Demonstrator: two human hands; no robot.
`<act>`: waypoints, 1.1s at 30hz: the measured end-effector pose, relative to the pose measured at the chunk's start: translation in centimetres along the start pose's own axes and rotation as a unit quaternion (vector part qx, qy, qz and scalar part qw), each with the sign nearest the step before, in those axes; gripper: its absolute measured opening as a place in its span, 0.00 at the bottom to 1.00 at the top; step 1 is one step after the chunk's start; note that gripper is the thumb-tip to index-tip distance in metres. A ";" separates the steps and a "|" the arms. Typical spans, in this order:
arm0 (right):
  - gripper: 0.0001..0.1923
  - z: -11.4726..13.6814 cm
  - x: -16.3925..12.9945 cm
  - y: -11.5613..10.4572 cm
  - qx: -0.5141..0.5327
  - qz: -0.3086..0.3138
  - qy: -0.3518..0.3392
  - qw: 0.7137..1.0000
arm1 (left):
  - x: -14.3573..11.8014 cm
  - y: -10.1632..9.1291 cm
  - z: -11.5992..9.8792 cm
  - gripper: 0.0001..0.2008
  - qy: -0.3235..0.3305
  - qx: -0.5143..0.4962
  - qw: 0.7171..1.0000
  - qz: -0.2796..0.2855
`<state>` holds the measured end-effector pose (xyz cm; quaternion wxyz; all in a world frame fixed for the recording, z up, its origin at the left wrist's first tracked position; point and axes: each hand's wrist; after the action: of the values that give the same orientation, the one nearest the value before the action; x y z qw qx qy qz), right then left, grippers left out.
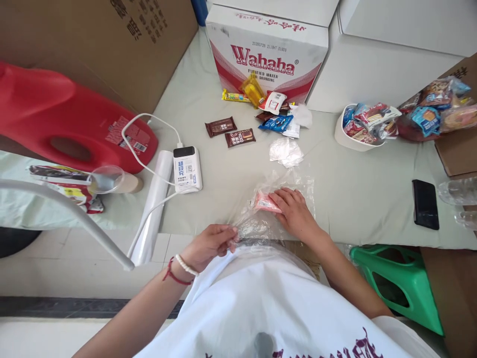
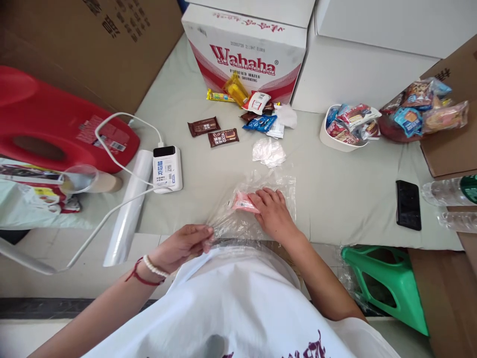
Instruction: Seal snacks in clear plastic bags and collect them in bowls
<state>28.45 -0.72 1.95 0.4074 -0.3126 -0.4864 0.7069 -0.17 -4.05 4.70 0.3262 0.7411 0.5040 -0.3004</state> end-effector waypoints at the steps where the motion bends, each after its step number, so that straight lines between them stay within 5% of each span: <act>1: 0.28 0.0 0.0 0.0 -0.004 -0.001 -0.002 1.000 | -0.3 -0.7 0.4 0.28 0.000 -0.001 0.999 -0.037; 4: 0.28 0.1 0.0 0.2 -0.016 -0.005 -0.006 1.000 | -1.5 -2.1 1.5 0.22 0.104 0.108 0.959 -0.242; 6: 0.28 0.2 0.0 0.2 -0.025 -0.007 -0.007 1.000 | -2.4 -1.7 1.4 0.16 0.245 0.229 0.872 -0.357; 9: 0.26 0.4 0.1 0.2 -0.039 -0.011 -0.012 0.999 | -2.7 1.1 0.2 0.09 0.438 0.357 0.748 -0.348; 12: 0.26 0.7 0.3 0.1 -0.057 -0.019 -0.017 0.998 | -0.4 4.6 -1.7 0.14 0.485 0.441 0.679 -0.332; 14: 0.26 0.8 0.4 0.0 -0.071 -0.025 -0.022 0.997 | 2.0 5.8 -2.7 0.20 0.429 0.490 0.679 -0.339; 16: 0.27 0.8 0.4 0.0 -0.081 -0.032 -0.028 0.996 | 4.1 5.7 -3.2 0.18 0.344 0.516 0.713 -0.326; 19: 0.27 0.6 0.2 0.0 -0.083 -0.041 -0.036 0.995 | 5.5 3.9 -3.3 0.16 0.218 0.512 0.778 -0.292; 21: 0.27 0.4 0.0 0.2 -0.074 -0.048 -0.043 0.995 | 5.6 2.5 -3.2 0.17 0.170 0.504 0.792 -0.298; 33: 0.30 0.3 -1.3 1.7 -0.025 -0.120 -0.123 0.985 | 5.9 -0.1 -3.2 0.16 0.138 0.484 0.781 -0.369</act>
<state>28.38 -2.34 0.55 0.4184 -0.1732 -0.5843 0.6735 1.94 1.70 2.07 -0.2844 0.5924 0.5666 -0.4971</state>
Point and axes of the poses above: each hand's wrist, its own x-axis towards the middle knuckle, its own y-axis out of the palm, z = x × y, and after that the axes turned 4 degrees about -x, right-handed
